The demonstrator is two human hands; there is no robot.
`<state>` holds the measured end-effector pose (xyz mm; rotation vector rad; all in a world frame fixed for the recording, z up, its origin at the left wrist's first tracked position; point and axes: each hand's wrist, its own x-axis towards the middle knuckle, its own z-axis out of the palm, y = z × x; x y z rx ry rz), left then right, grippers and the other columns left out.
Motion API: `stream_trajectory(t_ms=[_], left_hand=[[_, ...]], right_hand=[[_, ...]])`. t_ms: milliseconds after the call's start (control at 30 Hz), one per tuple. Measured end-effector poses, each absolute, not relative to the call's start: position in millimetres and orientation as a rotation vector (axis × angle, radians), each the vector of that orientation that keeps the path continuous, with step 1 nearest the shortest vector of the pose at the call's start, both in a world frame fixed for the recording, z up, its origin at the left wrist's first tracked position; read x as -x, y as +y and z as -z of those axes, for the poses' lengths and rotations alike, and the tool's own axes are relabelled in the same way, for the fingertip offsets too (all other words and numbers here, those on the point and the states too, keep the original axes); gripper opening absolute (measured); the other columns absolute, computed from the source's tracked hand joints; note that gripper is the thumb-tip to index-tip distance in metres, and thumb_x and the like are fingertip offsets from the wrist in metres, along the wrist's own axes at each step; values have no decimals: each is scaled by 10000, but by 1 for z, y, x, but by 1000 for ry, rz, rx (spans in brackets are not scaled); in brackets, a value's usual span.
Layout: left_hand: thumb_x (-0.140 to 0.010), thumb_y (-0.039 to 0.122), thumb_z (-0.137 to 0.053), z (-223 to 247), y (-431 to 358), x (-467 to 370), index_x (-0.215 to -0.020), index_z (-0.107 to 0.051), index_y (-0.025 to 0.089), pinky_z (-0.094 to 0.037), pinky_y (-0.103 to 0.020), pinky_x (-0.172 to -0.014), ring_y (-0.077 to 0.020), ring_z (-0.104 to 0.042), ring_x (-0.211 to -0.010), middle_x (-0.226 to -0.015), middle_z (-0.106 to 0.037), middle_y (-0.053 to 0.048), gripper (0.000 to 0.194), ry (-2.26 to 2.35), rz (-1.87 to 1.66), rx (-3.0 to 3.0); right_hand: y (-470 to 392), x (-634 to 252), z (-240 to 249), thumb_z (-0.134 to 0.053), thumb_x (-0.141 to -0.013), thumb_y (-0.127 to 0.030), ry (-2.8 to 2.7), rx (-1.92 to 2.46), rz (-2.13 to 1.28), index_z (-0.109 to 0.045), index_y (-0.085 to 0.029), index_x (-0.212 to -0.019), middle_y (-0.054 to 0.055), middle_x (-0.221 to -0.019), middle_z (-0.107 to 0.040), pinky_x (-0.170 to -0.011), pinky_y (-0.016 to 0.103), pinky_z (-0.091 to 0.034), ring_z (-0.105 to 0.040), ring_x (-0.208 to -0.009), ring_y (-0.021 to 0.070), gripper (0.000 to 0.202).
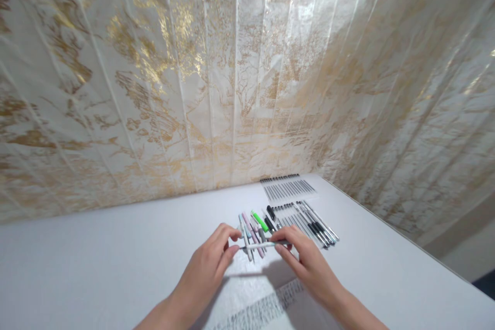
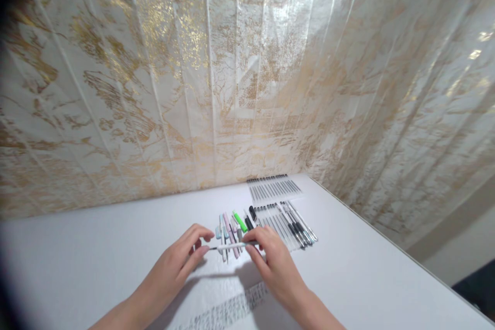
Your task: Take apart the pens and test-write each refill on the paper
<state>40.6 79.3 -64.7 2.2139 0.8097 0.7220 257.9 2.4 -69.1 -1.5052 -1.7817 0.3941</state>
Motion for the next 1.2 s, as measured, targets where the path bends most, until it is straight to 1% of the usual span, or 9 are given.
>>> stream_trajectory(t_ms=[167, 233, 333, 533, 667, 767, 833, 1000, 1200], left_hand=[[-935, 153, -396, 68, 94, -58, -1067, -544, 242, -456, -321, -860, -183, -561, -968, -1091, -590, -33, 217, 710, -642, -2497], [-913, 93, -428, 74, 96, -60, -1038, -562, 239, -450, -326, -852, -194, -551, -990, -1091, -603, -29, 235, 742, -556, -2662], [-904, 81, -480, 82, 96, -61, -951, -592, 221, -446, -339, -788, -213, -555, -918, -1007, -631, -25, 185, 792, -443, -2772], [-906, 73, -506, 85, 94, -56, -865, -576, 198, -417, -335, -730, -211, -544, -846, -927, -627, -21, 149, 852, -399, -2793], [-946, 105, -429, 86, 93, -49, -846, -565, 207, -404, -327, -703, -196, -534, -779, -856, -608, -5, 197, 784, -428, -2761], [-962, 157, -375, 85, 93, -45, -938, -583, 216, -424, -318, -752, -195, -556, -852, -929, -598, -26, 218, 734, -536, -2562], [-955, 212, -372, 83, 93, -43, -943, -593, 223, -431, -303, -783, -184, -571, -873, -944, -600, -24, 222, 749, -614, -2331], [-812, 327, -576, 80, 93, -48, -839, -617, 196, -432, -259, -656, -158, -579, -704, -820, -683, -13, 139, 829, -645, -1556], [-760, 478, -703, 87, 84, -55, -838, -557, 206, -415, -251, -675, -166, -638, -726, -926, -753, -73, 318, 806, -630, -1131]], right_hand=[[-5, -278, 78, -416, -948, -374, -1569, 1558, -431, -575, -214, -938, 40, -863, -613, -731, 320, -446, -573, -803, 208, 226], [-8, -280, 85, -423, -941, -428, -1474, 1557, -430, -569, -225, -941, 36, -867, -612, -723, 314, -457, -577, -814, 210, 250], [-11, -280, 92, -444, -925, -481, -1365, 1538, -442, -557, -235, -932, 35, -872, -608, -713, 312, -473, -581, -829, 213, 271], [-12, -273, 95, -461, -922, -469, -1352, 1513, -489, -554, -246, -917, 21, -835, -573, -693, 314, -462, -557, -796, 204, 242], [-13, -268, 98, -459, -932, -428, -1369, 1511, -533, -552, -243, -917, 21, -830, -577, -686, 315, -452, -557, -783, 199, 208], [-14, -266, 101, -454, -940, -386, -1414, 1500, -563, -554, -231, -924, 29, -840, -588, -691, 316, -452, -564, -787, 197, 185], [-15, -265, 101, -450, -943, -359, -1460, 1492, -557, -556, -218, -927, 37, -839, -592, -674, 309, -447, -565, -772, 193, 177], [-17, -264, 101, -450, -935, -284, -1589, 1491, -469, -567, -204, -926, 20, -796, -574, -636, 278, -429, -535, -688, 161, 142], [-18, -265, 106, -447, -926, -241, -1652, 1517, -425, -564, -203, -925, 10, -774, -566, -589, 256, -401, -504, -628, 143, 123]])
